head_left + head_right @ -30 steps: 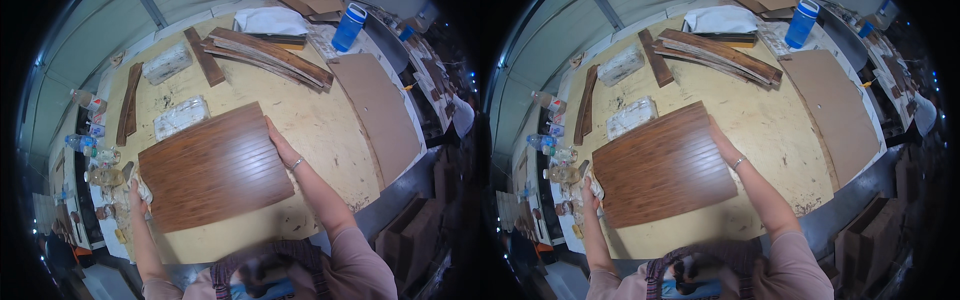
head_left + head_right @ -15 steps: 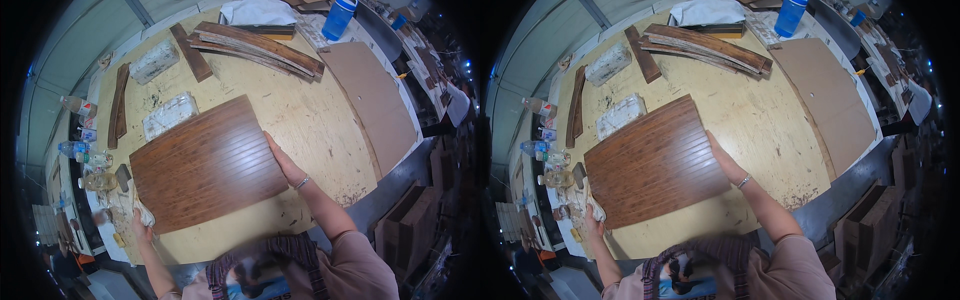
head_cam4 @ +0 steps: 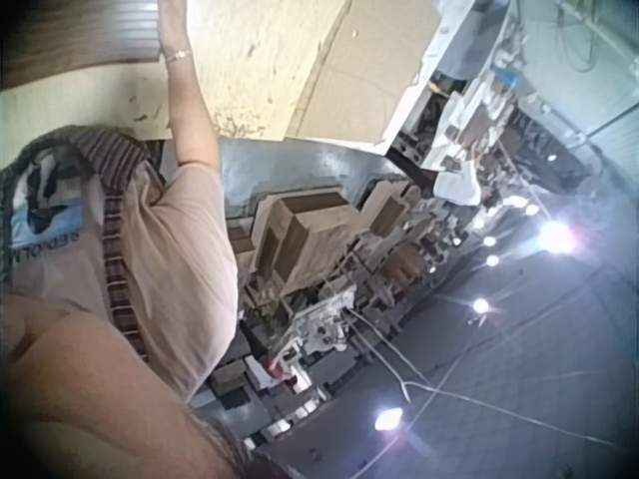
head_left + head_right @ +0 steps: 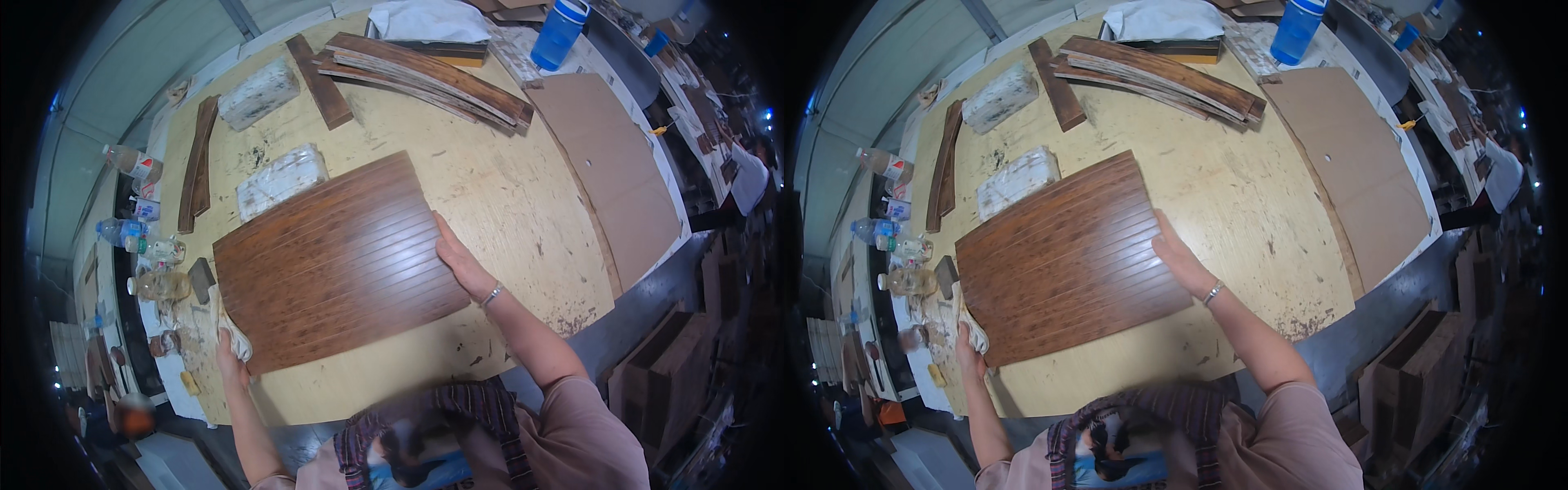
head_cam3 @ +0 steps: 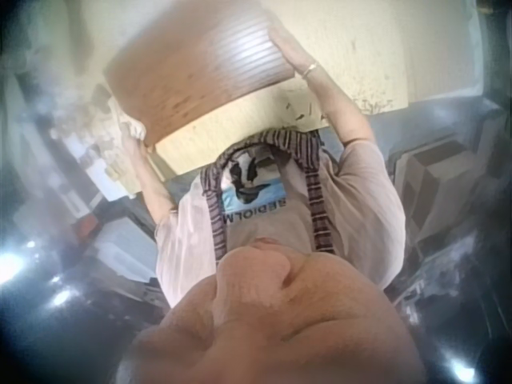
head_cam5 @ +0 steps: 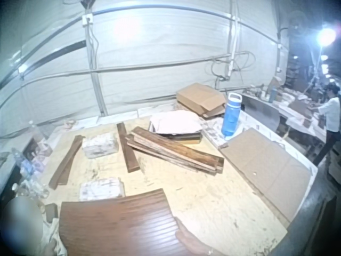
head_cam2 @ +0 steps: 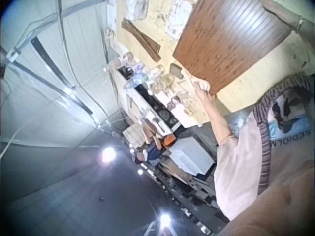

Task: The person wipes a slatted wooden panel with a white cloth, scrubs the wood with a small brown block, and applies liquid from a plastic bottle to the surface. They turn the panel over to wipe the other side and handle several separate slats.

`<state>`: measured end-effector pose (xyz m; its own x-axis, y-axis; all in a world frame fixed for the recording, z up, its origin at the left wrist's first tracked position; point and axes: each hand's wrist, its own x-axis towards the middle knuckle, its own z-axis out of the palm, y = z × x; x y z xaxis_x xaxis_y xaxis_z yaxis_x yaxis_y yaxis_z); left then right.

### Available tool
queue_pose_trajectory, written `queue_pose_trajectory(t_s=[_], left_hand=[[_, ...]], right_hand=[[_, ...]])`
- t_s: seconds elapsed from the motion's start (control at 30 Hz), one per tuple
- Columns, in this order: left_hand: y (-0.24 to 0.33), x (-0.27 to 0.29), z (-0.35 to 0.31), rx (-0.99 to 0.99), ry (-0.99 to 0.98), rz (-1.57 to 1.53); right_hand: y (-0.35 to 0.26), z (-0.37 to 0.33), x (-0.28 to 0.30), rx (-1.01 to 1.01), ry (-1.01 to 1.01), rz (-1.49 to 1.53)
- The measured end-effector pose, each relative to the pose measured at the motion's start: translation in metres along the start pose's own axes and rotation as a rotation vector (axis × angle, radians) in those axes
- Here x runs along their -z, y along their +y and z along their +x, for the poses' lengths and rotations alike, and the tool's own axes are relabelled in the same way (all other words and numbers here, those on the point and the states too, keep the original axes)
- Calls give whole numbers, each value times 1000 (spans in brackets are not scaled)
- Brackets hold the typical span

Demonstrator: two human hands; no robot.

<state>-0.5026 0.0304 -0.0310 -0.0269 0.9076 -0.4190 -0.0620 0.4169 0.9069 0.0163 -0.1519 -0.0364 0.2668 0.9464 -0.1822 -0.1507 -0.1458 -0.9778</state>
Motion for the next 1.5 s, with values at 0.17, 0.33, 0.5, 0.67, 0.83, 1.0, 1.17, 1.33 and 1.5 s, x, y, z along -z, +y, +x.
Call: queue_pose_trajectory(t_s=[0.17, 0.33, 0.5, 0.67, 0.83, 1.0, 1.17, 1.33, 1.5], left_hand=[[40, -25, -15, -171, 125, 752], [27, -220, -102, -643, -491, 1198], [-11, -289, -135, -960, -861, 1483], [1, -196, -72, -816, -365, 1319], [29, -43, -12, -527, 61, 1150], [1, -216, -100, -642, -352, 1232], [-28, -242, -165, -861, -679, 1300], [-9, -99, -99, -721, -94, 1303], [27, -41, -91, -463, 92, 1210]], right_hand=[[-56, -29, -19, 233, -122, -1048], [-46, -45, -36, 329, -340, -1183], [-40, -41, -41, 250, -392, -1167], [-40, -43, -40, 370, -279, -1255], [-43, -42, -46, 383, -303, -1249], [-42, -43, -45, 321, -296, -1301], [-37, -44, -49, 398, -260, -1339], [-41, -45, -48, 309, -290, -1374], [-45, -45, -52, 307, -293, -1370]])
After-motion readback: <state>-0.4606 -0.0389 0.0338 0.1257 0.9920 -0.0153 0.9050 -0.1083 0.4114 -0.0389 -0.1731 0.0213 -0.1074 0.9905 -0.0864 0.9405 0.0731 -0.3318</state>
